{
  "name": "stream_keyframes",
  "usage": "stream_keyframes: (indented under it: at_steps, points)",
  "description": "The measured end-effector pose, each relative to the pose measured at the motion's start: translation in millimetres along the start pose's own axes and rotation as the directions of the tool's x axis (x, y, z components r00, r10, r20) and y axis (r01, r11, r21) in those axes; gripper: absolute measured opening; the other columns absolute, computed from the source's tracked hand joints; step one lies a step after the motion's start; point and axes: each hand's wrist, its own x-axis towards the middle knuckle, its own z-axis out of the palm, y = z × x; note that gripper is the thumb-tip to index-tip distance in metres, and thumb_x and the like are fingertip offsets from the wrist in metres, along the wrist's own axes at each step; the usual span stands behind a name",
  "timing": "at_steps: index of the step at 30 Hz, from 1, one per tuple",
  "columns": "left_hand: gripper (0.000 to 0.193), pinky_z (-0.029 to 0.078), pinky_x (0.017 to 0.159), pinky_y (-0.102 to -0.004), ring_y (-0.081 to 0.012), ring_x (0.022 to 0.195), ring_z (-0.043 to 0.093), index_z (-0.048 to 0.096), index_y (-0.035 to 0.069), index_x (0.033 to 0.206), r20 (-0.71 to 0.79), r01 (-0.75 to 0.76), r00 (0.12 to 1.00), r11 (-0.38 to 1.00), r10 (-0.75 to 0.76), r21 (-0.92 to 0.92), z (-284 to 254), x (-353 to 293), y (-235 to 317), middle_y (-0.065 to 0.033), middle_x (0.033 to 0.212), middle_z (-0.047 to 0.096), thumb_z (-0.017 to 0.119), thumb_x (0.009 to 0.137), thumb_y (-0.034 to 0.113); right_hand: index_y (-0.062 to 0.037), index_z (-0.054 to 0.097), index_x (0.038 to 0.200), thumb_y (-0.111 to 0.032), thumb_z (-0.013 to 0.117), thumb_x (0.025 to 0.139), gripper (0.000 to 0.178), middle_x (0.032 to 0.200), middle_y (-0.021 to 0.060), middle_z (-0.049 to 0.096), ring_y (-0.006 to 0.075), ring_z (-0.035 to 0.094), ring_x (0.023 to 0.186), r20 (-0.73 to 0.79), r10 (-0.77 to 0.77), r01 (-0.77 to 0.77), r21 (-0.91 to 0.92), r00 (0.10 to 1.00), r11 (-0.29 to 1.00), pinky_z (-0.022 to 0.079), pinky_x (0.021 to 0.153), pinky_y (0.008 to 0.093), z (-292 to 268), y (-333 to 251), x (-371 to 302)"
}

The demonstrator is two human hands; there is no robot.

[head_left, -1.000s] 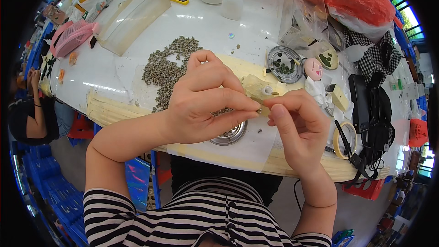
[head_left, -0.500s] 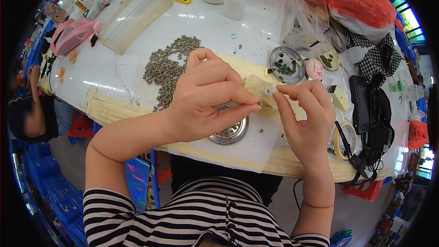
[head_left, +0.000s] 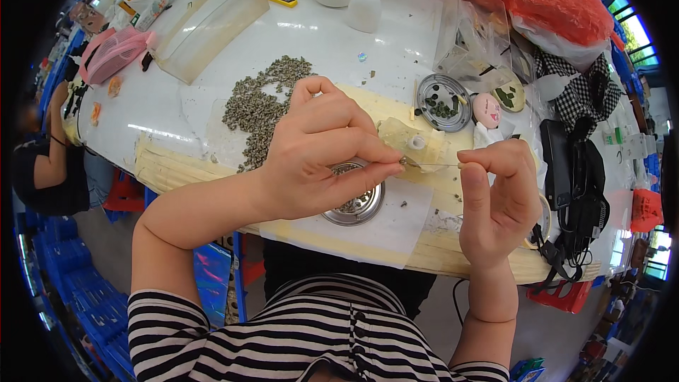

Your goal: The person picks up a small metal pin and a small circular component from a tray on a crowded workbench. They use their hands to carefully insert the pin into the center of the component, then place the assembled unit into a separate container.

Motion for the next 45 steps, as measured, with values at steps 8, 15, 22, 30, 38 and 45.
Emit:
stream_keyframes:
  at_steps: [8,15,22,30,38,45]
  points:
    - [0.018,0.033,0.074,-0.0321,-0.0113,0.067,0.053,0.074,0.010,0.085,-0.001,-0.012,1.000,1.000,0.012,0.002,0.3,0.0,0.1,0.0041,0.075,0.060,0.084,0.071,0.009,-0.0004,0.070,0.088,-0.002,0.076,0.080,0.010,0.079,0.0066,0.063,0.0143,0.056,0.068,0.028,-0.034,0.035,-0.023,0.999,0.999,0.045,0.060,0.0243,0.7,0.6,-0.2]
    - [0.017,0.034,0.075,-0.0325,-0.0115,0.067,0.053,0.074,0.010,0.085,0.000,-0.011,1.000,1.000,0.011,0.006,0.2,0.4,0.5,0.0042,0.075,0.060,0.085,0.071,0.010,-0.0006,0.070,0.087,-0.001,0.077,0.079,0.010,0.079,0.0066,0.063,0.0144,0.057,0.068,0.024,-0.029,0.030,-0.021,0.999,0.999,0.045,0.061,0.0243,1.9,0.3,-0.1]
    - [0.017,0.034,0.076,-0.0326,-0.0112,0.068,0.053,0.074,0.011,0.085,0.008,-0.007,1.000,1.000,0.007,0.007,0.2,-0.1,0.7,0.0047,0.075,0.061,0.084,0.072,0.011,-0.0007,0.070,0.087,-0.003,0.077,0.080,0.010,0.079,0.0066,0.063,0.0148,0.057,0.067,0.029,-0.038,0.039,-0.030,0.999,0.999,0.045,0.060,0.0246,2.1,1.8,-0.4]
    - [0.017,0.034,0.076,-0.0329,-0.0113,0.068,0.054,0.074,0.010,0.085,0.005,-0.001,1.000,1.000,0.001,-0.003,-0.2,-0.6,1.5,0.0045,0.076,0.061,0.085,0.072,0.010,-0.0007,0.070,0.086,-0.004,0.078,0.079,0.011,0.078,0.0065,0.063,0.0152,0.056,0.067,0.027,-0.044,0.045,-0.041,0.999,0.998,0.045,0.060,0.0250,2.2,0.2,0.2]
    - [0.019,0.034,0.076,-0.0333,-0.0116,0.069,0.054,0.074,0.010,0.086,0.013,-0.002,1.000,1.000,0.003,-0.013,-0.9,-0.5,1.7,0.0041,0.077,0.061,0.085,0.071,0.009,-0.0012,0.068,0.084,-0.004,0.077,0.080,0.010,0.076,0.0054,0.061,0.0145,0.055,0.067,0.016,0.018,-0.018,-0.025,1.000,1.000,0.043,0.060,0.0251,2.2,1.4,-0.9]
    - [0.018,0.034,0.076,-0.0331,-0.0117,0.069,0.054,0.074,0.011,0.086,0.012,-0.003,1.000,1.000,0.003,-0.011,-0.8,-0.6,1.8,0.0043,0.077,0.061,0.085,0.072,0.010,-0.0010,0.068,0.083,-0.003,0.077,0.081,0.010,0.076,0.0054,0.060,0.0141,0.055,0.067,0.012,0.038,-0.039,0.028,0.999,0.999,0.043,0.061,0.0249,1.9,2.1,-1.7]
